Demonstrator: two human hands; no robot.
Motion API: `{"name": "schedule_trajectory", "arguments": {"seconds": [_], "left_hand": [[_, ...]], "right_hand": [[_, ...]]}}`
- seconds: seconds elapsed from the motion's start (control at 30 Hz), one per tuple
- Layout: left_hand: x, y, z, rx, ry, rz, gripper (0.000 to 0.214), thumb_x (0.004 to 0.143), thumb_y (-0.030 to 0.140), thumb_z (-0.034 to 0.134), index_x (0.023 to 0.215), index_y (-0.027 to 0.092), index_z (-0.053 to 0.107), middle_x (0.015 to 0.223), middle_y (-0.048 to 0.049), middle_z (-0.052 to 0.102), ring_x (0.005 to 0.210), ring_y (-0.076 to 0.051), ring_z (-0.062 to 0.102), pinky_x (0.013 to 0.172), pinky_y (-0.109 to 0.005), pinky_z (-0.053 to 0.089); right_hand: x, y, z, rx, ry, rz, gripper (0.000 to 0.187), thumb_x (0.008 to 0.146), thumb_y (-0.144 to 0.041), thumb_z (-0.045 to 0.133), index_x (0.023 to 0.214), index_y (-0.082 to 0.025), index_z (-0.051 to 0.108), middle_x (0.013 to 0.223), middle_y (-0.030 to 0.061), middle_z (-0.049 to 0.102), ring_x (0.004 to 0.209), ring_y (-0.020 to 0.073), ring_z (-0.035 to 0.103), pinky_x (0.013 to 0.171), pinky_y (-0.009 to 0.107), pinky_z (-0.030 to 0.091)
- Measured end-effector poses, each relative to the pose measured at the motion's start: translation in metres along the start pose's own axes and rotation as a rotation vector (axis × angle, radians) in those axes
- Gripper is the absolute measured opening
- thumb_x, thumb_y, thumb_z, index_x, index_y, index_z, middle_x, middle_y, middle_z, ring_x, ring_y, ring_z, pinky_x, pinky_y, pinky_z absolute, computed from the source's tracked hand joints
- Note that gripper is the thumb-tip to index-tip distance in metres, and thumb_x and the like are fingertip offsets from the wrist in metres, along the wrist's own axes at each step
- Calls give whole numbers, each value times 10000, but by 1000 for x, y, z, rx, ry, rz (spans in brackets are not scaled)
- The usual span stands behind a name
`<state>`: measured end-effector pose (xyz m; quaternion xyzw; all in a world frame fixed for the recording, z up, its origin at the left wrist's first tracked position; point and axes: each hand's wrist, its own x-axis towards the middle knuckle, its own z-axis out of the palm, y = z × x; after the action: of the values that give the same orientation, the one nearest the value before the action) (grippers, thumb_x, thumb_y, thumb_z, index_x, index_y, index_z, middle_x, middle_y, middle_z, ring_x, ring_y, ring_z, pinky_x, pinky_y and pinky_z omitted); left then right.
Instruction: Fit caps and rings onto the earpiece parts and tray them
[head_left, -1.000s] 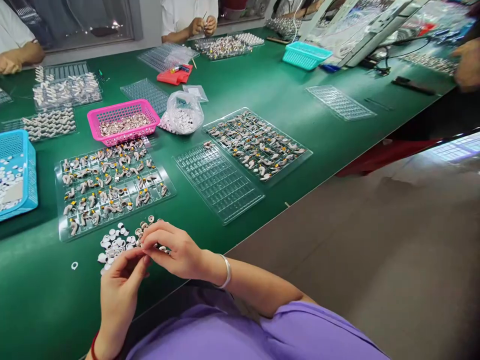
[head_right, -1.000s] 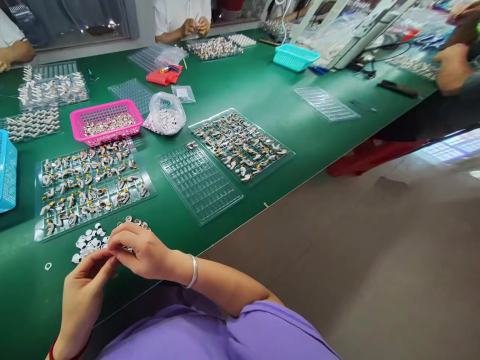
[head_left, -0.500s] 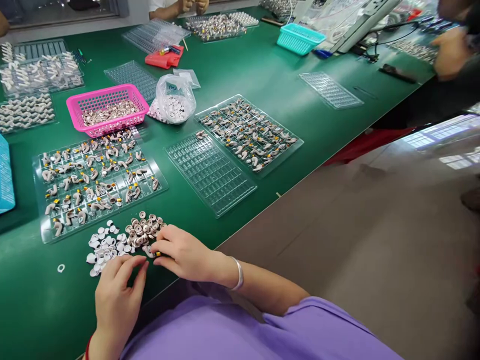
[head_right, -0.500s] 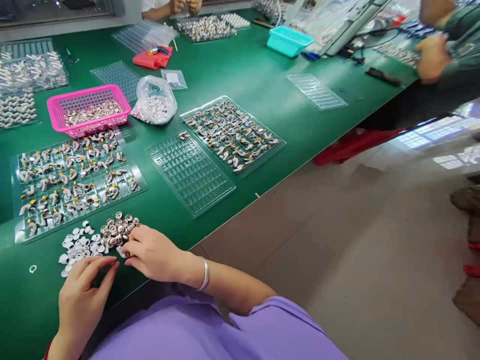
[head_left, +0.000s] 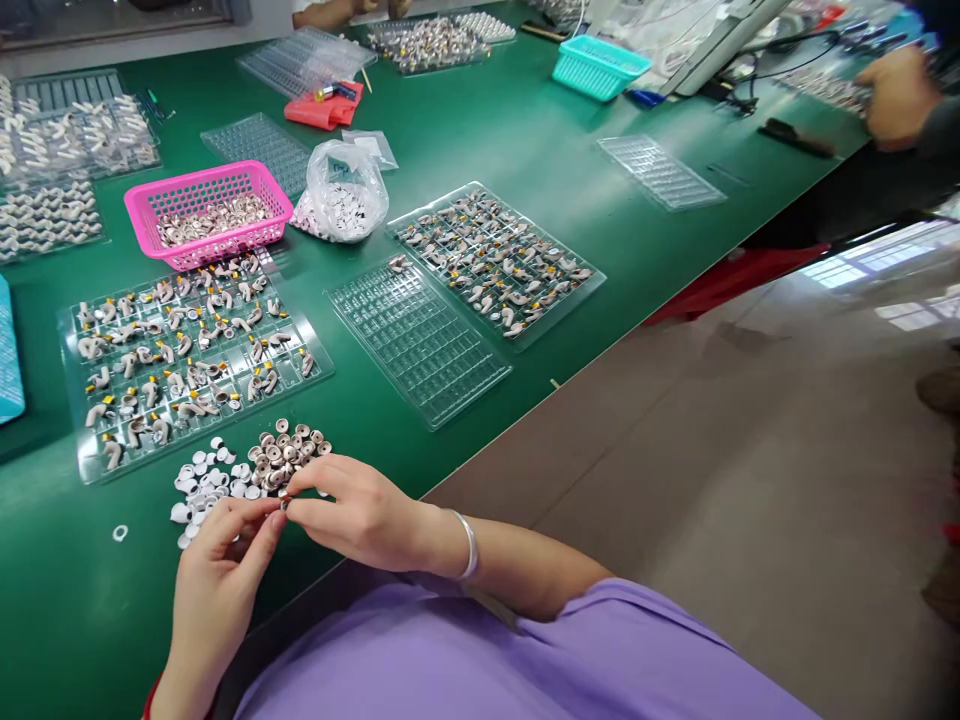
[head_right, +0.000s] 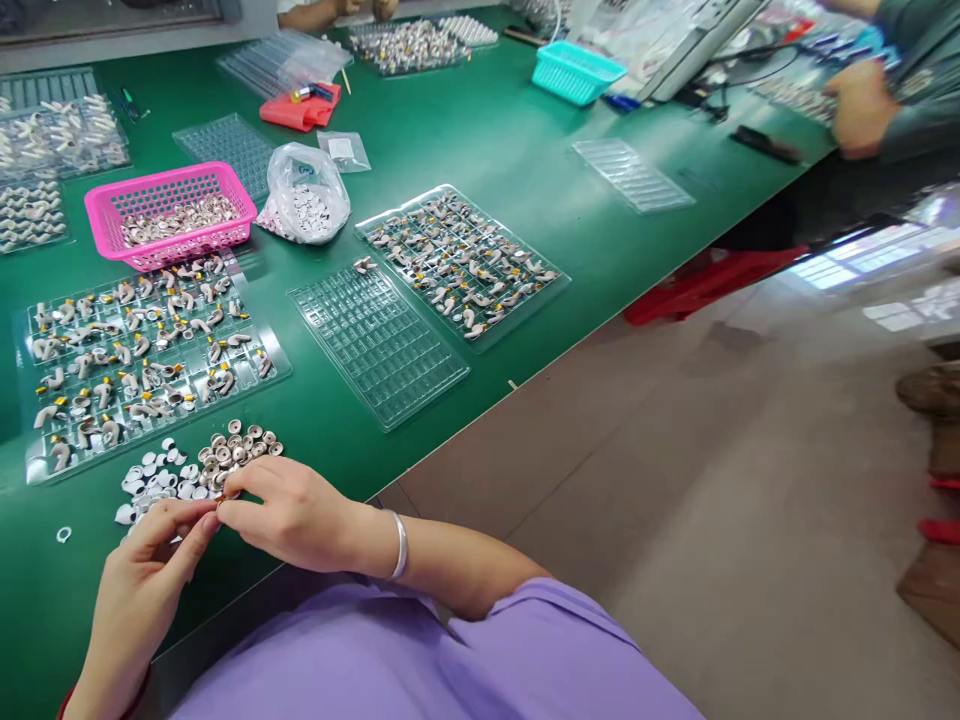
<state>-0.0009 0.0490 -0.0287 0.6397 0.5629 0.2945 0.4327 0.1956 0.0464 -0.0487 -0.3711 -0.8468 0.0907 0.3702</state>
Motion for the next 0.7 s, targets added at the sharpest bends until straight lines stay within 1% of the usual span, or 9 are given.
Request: {"name": "schedule_trajectory", "arguments": {"seconds": [0.17,0.23,0.3,0.33,0.4,0.47,0.53,0.6,0.7], "left_hand": [[-2,2,-2,-181,-75,-100,238,787,430,727,869,209,761,679,2,638,485,-93,510,416,-195,451],[-4,3,-3,-185,-60,-105,231,779,430,738,831,206,757,677,1,641,496,-97,518,432,-200,463],[-7,4,-3,-166,-9,-68,209,767,417,755,785,209,755,724,-13,668,542,-111,551,462,-206,481],[-8,4,-3,-157,18,-41,191,766,404,760,778,214,757,750,-20,681,577,-121,573,481,-207,492],[-11,4,-3,-144,66,19,146,773,372,760,787,228,763,789,-26,695,648,-142,615,516,-211,513],[-14,3,-3,-116,103,72,98,791,332,747,812,239,765,818,-27,706,704,-158,649,554,-222,536],[-17,1,-2,-53,135,136,65,815,281,724,854,247,764,855,-26,720,756,-168,677,608,-236,555],[-19,0,-1,47,187,233,92,831,218,705,897,251,759,885,-20,729,788,-166,690,675,-253,564],[-21,0,2,218,272,397,153,829,144,703,939,242,743,893,-15,733,762,-151,692,729,-262,557]], "right_hand": [[-2,-4,3,188,12,55,80,948,-127,535,957,-146,612,1063,137,695,978,173,658,865,280,562],[-3,-8,6,307,2,111,75,946,-122,528,968,-161,587,1086,133,693,1020,165,661,896,280,564],[-4,-11,9,476,14,209,78,933,-136,546,1000,-174,559,1098,118,684,1055,161,659,930,291,563],[-4,-13,10,579,29,273,113,927,-159,568,1036,-177,545,1098,108,676,1046,157,664,931,295,567],[-2,-15,12,787,62,392,263,910,-224,625,1142,-177,509,1070,85,662,988,146,680,910,294,580],[1,-15,12,908,82,451,377,895,-272,665,1211,-172,487,1021,64,654,918,135,684,868,281,588],[4,-15,11,869,84,439,358,886,-283,676,1184,-167,516,969,53,651,867,134,668,831,277,583],[7,-14,9,706,74,388,250,885,-252,655,1098,-169,554,922,47,648,830,140,639,802,283,567],[9,-13,9,450,62,282,121,863,-162,576,980,-177,549,838,40,622,805,156,592,766,284,541]]}}
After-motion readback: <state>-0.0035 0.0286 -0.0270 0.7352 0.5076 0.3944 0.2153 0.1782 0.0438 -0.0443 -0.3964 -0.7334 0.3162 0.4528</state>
